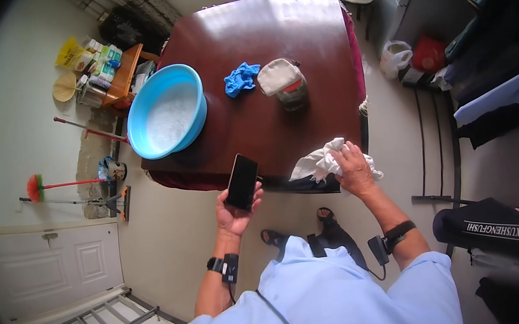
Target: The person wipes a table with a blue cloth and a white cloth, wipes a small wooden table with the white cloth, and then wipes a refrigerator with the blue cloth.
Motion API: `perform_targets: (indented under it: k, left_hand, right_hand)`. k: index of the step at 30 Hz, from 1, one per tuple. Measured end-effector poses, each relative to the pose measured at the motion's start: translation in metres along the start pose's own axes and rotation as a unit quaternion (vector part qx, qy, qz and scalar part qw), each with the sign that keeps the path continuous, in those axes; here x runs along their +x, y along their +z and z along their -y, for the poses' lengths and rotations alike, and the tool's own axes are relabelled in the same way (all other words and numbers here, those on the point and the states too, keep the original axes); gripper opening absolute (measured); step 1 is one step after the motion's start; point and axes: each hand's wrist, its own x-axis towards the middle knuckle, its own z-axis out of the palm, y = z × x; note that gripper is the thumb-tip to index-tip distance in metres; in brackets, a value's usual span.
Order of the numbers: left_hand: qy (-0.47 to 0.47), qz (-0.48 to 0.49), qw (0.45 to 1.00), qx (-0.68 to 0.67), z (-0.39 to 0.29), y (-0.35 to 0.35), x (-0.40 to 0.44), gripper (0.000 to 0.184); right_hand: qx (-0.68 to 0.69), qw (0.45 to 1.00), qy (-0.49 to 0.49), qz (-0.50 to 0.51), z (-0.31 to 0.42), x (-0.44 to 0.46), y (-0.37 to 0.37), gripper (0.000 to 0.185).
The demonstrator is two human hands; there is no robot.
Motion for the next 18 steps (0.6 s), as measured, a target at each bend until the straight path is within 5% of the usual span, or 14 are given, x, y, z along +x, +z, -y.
perform_targets:
  k: [7, 14, 18]
  left_hand:
    - [-0.035, 0.031, 0.994, -0.103, 0.011, 0.012, 0.056, 0.064]
    - [0.107, -0.121, 0.983, -0.083, 0.029, 0.001, 0.087, 0.062]
    - [0.075, -0.238, 0.968, 0.011, 0.035, 0.001, 0.086, 0.060]
  right_hand:
    - [0.008, 1.000, 0.017, -0.006, -0.004, -0.002, -0.001, 0.072]
    - [0.042, 0.999, -0.007, 0.011, -0.009, 0.001, -0.009, 0.068]
    - [0.056, 0.998, -0.016, 0.008, -0.013, 0.004, -0.008, 0.072]
